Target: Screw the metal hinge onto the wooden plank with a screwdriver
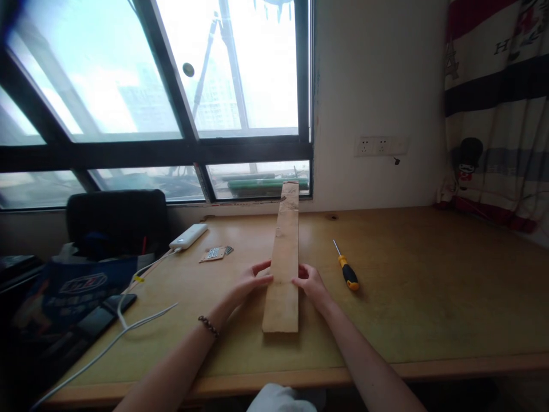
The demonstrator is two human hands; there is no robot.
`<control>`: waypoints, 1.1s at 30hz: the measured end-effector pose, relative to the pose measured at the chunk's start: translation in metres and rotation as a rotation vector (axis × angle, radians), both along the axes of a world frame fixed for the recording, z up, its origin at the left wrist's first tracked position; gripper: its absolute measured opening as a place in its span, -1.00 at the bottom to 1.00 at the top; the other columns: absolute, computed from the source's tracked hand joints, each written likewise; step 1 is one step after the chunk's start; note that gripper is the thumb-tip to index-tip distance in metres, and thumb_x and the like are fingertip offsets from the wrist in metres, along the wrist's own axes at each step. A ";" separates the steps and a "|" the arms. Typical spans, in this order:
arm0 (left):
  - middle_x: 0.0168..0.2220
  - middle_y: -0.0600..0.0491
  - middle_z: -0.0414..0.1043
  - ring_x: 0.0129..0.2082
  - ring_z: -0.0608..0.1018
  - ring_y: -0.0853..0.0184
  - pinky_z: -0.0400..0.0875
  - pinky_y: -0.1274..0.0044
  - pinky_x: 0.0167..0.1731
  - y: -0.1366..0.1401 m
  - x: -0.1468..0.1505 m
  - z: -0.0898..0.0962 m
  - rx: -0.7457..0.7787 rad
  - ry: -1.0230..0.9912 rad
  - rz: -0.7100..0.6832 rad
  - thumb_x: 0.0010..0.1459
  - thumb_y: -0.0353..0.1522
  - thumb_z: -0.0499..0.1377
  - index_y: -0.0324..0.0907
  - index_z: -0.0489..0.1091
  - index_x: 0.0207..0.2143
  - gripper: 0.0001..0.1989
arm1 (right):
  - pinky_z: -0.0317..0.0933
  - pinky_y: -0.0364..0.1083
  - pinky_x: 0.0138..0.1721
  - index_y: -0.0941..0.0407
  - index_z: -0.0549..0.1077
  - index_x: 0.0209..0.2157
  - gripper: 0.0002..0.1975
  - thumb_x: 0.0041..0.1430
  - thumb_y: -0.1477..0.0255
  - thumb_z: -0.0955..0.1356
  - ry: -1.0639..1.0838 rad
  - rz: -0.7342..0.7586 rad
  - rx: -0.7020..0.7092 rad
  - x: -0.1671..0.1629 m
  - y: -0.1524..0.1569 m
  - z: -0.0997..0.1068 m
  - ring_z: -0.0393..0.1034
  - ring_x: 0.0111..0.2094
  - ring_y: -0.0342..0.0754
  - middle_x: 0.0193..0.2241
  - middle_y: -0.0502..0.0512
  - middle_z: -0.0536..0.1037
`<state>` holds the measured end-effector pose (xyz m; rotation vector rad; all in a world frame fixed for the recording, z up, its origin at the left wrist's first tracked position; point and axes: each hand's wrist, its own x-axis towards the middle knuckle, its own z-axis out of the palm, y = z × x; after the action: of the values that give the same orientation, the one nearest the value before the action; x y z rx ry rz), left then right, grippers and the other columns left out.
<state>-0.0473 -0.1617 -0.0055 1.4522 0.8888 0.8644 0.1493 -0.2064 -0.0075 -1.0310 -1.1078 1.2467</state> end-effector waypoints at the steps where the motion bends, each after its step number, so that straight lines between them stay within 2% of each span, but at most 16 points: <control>1: 0.09 -0.06 0.21 0.09 0.24 0.07 0.11 0.30 0.08 0.001 0.000 -0.002 0.027 0.044 0.016 -0.23 -0.20 0.29 -0.19 0.32 -0.02 -0.35 | 0.27 -0.03 -0.21 0.18 0.45 -0.35 -0.67 -0.30 0.48 0.42 0.008 0.002 -0.010 0.001 -0.001 0.001 0.42 -0.28 0.03 -0.33 0.14 0.55; 4: 0.13 -0.08 0.13 0.16 0.12 0.09 -0.04 0.31 0.15 0.006 -0.001 -0.008 0.146 0.162 0.033 -0.21 -0.15 0.27 -0.20 0.33 -0.03 -0.36 | 0.27 -0.03 -0.22 0.18 0.46 -0.37 -0.69 -0.31 0.49 0.41 0.036 0.010 -0.020 0.002 -0.002 0.001 0.42 -0.30 0.02 -0.35 0.14 0.55; 7: 0.12 -0.09 0.15 0.18 0.08 0.13 -0.25 0.29 0.18 0.010 -0.001 -0.014 0.241 0.276 0.041 -0.15 -0.11 0.22 -0.18 0.32 -0.02 -0.38 | 0.27 -0.03 -0.22 0.18 0.46 -0.39 -0.70 -0.32 0.49 0.42 0.067 0.022 -0.032 0.003 -0.001 -0.001 0.43 -0.32 0.02 -0.37 0.13 0.56; 10: 0.12 -0.09 0.15 0.19 0.06 0.14 -0.47 0.27 0.16 0.012 -0.001 -0.020 0.263 0.372 0.048 -0.10 -0.09 0.17 -0.16 0.30 0.00 -0.39 | 0.27 -0.04 -0.24 0.18 0.46 -0.40 -0.72 -0.32 0.50 0.41 0.082 0.044 -0.048 0.005 -0.001 -0.001 0.43 -0.34 0.02 -0.38 0.13 0.56; 12: 0.13 -0.08 0.14 0.19 0.04 0.14 -0.54 0.26 0.14 0.013 0.000 -0.021 0.263 0.408 0.044 -0.08 -0.08 0.15 -0.14 0.29 0.01 -0.40 | 0.27 -0.05 -0.25 0.18 0.47 -0.40 -0.72 -0.31 0.51 0.40 0.089 0.055 -0.052 0.006 -0.001 -0.001 0.43 -0.35 0.01 -0.39 0.13 0.56; 26: 0.10 -0.02 0.20 0.20 0.03 0.16 -0.59 0.23 0.12 0.007 0.004 -0.014 0.310 0.484 -0.029 -0.02 -0.10 0.10 -0.08 0.26 0.03 -0.45 | 0.26 -0.04 -0.23 0.20 0.48 -0.37 -0.69 -0.31 0.54 0.38 0.141 0.095 -0.078 0.012 0.003 -0.009 0.44 -0.35 0.03 -0.39 0.13 0.56; 33: 0.13 -0.01 0.14 0.21 -0.01 0.19 -0.58 0.23 0.12 0.006 0.005 -0.012 0.322 0.570 -0.046 0.02 -0.08 0.05 -0.09 0.20 0.07 -0.43 | 0.26 -0.03 -0.20 0.21 0.48 -0.35 -0.66 -0.33 0.53 0.37 0.104 0.126 -0.094 0.016 0.006 -0.009 0.44 -0.32 0.04 -0.37 0.14 0.56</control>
<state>-0.0425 -0.1561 -0.0178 2.0481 1.1622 0.5785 0.1648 -0.2002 -0.0167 -0.9670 -1.0552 1.4483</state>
